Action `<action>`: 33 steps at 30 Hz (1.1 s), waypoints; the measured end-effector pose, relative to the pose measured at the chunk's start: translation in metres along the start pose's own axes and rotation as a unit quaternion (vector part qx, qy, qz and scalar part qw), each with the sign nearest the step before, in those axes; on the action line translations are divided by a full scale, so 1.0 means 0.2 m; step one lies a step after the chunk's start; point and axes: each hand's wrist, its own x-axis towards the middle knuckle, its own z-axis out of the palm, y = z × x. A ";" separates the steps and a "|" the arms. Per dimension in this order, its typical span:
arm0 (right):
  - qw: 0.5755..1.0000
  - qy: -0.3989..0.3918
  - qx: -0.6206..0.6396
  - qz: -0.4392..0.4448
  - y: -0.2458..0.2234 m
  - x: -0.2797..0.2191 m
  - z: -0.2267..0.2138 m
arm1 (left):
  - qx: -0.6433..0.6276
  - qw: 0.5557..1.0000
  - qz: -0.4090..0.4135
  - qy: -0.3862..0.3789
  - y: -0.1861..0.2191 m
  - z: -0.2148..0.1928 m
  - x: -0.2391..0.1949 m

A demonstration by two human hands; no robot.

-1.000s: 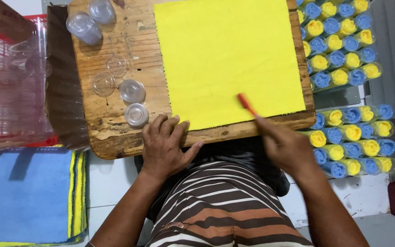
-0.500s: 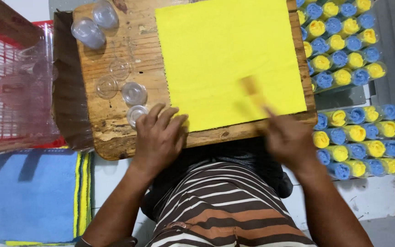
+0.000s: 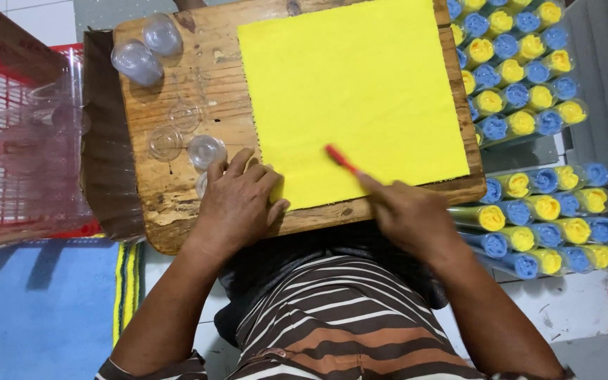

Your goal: Brushing a yellow microfiber cloth to clean it, then folding and rolling it to fit into a plastic storage tube.

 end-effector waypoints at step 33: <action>0.997 0.023 -0.008 0.069 0.19 -0.02 0.03 | -0.041 0.990 -0.015 -0.135 -0.01 -0.17 0.07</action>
